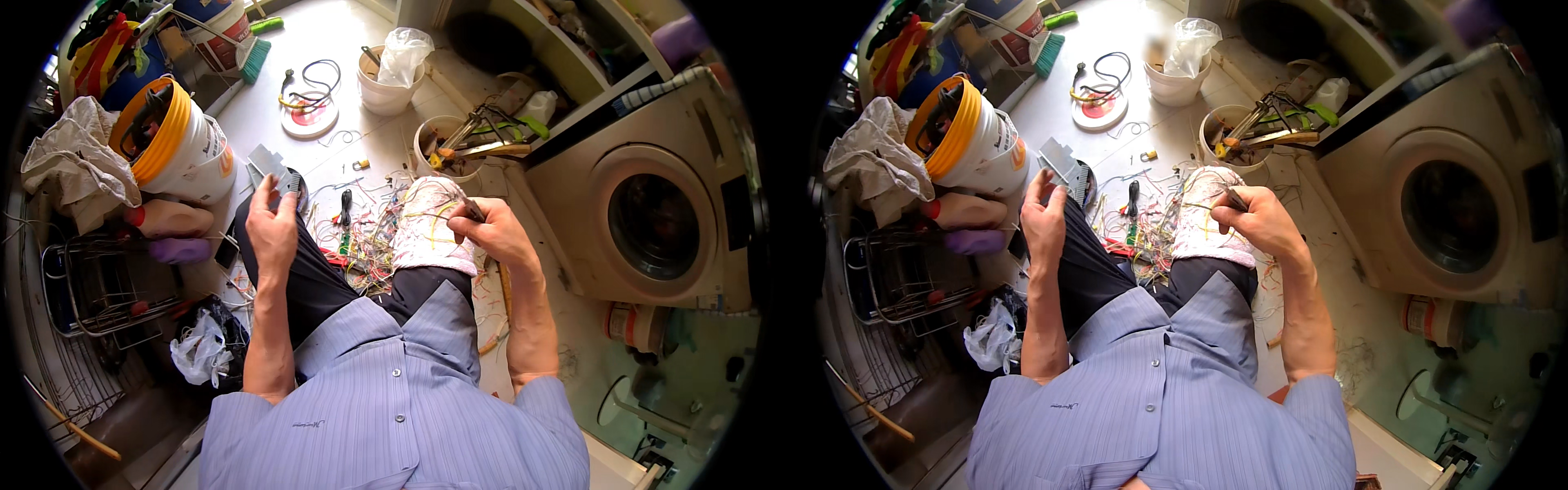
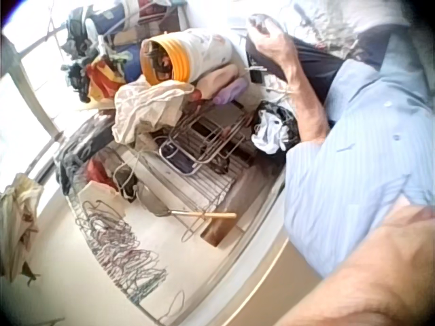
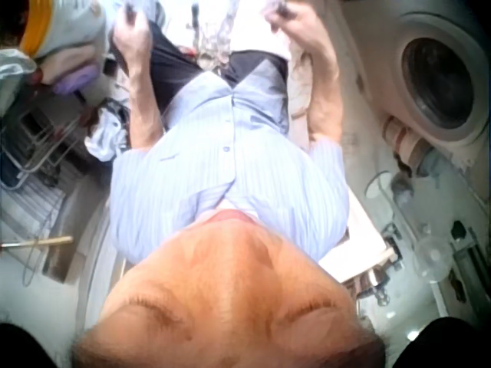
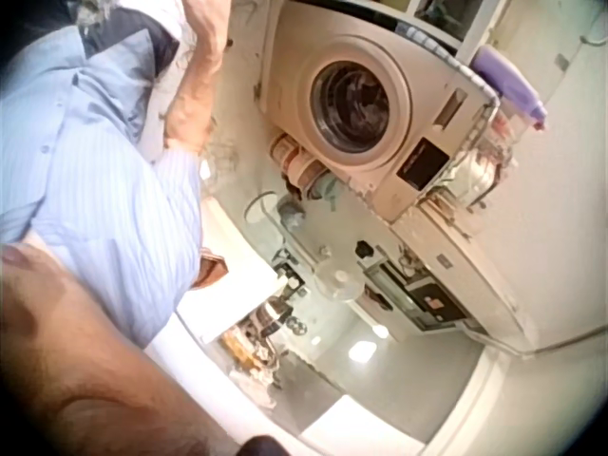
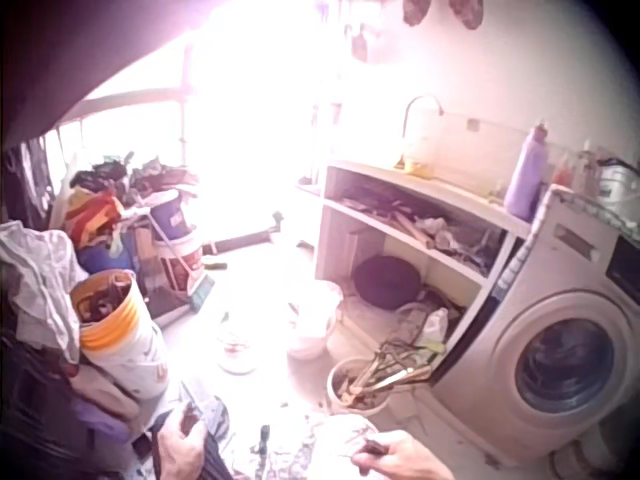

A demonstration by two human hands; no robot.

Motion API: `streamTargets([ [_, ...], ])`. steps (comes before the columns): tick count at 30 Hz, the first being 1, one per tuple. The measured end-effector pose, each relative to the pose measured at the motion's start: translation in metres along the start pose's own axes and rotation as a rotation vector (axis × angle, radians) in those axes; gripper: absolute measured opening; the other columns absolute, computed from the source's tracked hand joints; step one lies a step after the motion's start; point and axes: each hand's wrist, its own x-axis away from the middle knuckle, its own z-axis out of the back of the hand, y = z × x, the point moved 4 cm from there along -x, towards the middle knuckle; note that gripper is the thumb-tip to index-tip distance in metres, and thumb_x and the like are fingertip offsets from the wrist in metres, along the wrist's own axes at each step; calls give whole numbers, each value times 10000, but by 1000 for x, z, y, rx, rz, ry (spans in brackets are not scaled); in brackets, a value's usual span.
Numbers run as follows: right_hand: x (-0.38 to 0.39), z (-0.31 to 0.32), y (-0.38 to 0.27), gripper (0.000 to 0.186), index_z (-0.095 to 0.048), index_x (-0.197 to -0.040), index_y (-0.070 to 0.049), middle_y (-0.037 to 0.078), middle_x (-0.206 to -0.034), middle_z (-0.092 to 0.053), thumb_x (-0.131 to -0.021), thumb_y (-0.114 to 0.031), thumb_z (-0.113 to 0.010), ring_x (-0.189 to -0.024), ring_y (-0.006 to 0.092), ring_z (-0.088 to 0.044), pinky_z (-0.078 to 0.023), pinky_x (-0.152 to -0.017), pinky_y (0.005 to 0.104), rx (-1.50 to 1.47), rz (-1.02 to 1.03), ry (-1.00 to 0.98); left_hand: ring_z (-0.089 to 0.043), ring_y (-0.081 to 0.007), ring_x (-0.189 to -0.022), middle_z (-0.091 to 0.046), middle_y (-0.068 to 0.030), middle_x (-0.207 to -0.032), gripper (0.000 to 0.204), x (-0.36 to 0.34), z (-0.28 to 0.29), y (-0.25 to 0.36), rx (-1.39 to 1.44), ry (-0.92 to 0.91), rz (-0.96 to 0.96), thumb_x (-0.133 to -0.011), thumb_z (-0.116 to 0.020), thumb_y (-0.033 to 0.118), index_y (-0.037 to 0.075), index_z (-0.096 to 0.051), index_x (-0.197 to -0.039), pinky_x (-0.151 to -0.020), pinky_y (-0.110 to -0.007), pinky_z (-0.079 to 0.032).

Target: The person is sitting on the floor working on a bundle of wires on their lap. They use wire cutters to strip insulation from the wires and use a marker to label individual wires.

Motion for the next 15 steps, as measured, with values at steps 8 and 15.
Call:
streamTargets([
  [8, 1, -13, 8, 98, -688, -857, 22, 15, -728, -649, -898, -67, -677, -693, 77, -572, -476, -654, 262, -128, 58, -17, -676, -243, -894, -709, -130, -991, 261, 78, -105, 94, 164, -587, -438, -923, -663, 89, 16, -670, -1174, -787, -331, -515],
  [15, 14, 2, 11, 81, -675, -879, 19, 15, -711, -629, -884, -60, -688, -670, 71, -559, -469, -626, 264, 29, 34, 30, -598, -64, -697, -685, -20, -756, 154, 97, -122, 71, 366, -839, 68, -946, -645, 96, -11, -724, -1023, -614, -227, -459],
])
